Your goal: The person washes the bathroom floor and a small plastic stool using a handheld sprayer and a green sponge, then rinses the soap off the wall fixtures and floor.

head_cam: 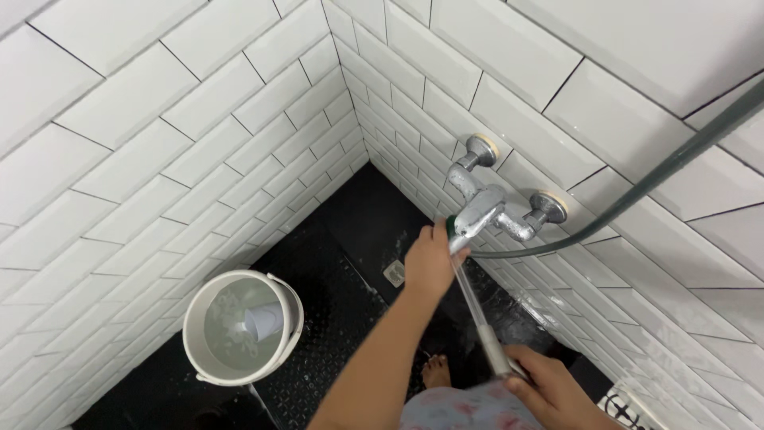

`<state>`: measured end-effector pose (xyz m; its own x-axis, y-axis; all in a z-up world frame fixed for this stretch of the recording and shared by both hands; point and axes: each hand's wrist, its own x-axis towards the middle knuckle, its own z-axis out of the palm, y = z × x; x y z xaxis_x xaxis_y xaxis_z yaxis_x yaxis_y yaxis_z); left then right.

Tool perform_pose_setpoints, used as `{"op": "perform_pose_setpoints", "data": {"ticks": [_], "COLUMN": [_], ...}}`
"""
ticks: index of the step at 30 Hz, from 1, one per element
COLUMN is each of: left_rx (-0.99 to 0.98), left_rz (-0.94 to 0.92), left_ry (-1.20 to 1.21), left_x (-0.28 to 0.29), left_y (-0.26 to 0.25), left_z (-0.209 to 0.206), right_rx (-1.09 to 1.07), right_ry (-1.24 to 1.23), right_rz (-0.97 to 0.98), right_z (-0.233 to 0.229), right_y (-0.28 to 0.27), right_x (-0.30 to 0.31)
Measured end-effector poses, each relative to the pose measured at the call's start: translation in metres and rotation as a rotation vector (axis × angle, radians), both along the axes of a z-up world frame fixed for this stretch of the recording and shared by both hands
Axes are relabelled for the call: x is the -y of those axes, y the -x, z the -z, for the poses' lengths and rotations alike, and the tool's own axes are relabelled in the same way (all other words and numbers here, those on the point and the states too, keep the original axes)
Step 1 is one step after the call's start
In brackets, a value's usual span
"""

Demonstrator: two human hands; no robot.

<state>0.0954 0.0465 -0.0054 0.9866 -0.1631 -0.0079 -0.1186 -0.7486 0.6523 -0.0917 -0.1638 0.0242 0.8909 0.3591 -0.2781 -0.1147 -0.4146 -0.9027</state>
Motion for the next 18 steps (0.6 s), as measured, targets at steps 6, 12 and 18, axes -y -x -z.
{"op": "perform_pose_setpoints", "data": {"ticks": [6, 12, 18], "left_rx": [-0.255, -0.099, 0.389], "left_rz": [-0.007, -0.255, -0.321], "left_ry": [0.06, 0.257, 0.484], "left_x": [-0.016, -0.031, -0.007], "left_y": [-0.013, 0.026, 0.033], "left_z": [-0.007, -0.018, -0.056], "right_rx": [-0.119, -0.043, 0.095], "right_ry": [0.125, 0.088, 0.071], "right_rz": [0.074, 0.18, 0.222], "right_z": [0.018, 0.019, 0.027], "right_y": [-0.006, -0.009, 0.001], "right_x": [-0.001, 0.024, 0.051]}}
